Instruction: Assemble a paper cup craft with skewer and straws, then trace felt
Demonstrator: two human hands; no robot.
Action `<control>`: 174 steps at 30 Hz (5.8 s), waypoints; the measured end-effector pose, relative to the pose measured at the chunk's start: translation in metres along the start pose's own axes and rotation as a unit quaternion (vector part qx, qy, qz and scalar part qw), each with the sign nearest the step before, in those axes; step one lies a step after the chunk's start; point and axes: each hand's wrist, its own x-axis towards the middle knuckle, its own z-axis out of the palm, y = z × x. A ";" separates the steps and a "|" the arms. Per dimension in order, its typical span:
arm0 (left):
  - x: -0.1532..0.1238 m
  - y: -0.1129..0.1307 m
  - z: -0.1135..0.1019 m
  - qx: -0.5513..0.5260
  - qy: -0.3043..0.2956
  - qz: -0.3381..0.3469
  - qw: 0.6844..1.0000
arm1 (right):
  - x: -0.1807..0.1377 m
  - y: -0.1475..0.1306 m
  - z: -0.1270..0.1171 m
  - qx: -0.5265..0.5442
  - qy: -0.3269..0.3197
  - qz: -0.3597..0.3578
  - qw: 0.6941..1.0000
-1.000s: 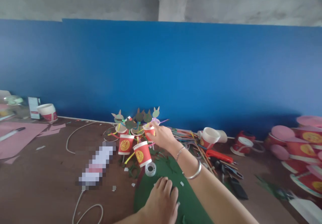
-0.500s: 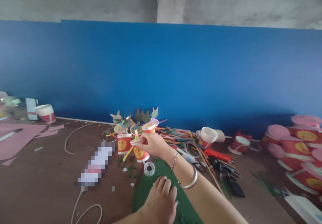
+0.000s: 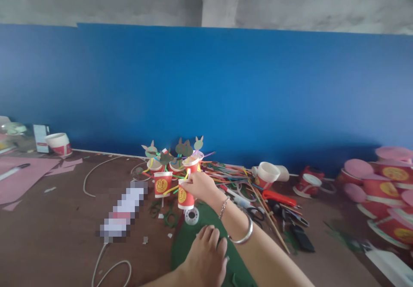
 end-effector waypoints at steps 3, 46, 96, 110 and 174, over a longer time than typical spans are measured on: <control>-0.001 0.001 0.000 0.002 0.001 0.003 1.000 | -0.001 0.000 -0.002 -0.010 0.019 0.004 1.000; -0.008 -0.011 0.017 0.022 0.067 0.056 0.996 | -0.055 0.086 -0.011 0.012 -0.028 -0.037 0.999; 0.016 -0.062 -0.003 -0.371 0.316 -0.169 0.857 | -0.098 0.111 0.045 0.103 0.098 -0.203 0.969; 0.002 -0.037 -0.017 -0.100 0.216 -0.056 0.970 | -0.076 0.153 0.036 0.371 0.493 0.062 0.784; -0.019 -0.001 0.032 0.231 0.269 0.077 0.932 | -0.015 0.143 0.021 -0.165 0.085 -0.018 0.982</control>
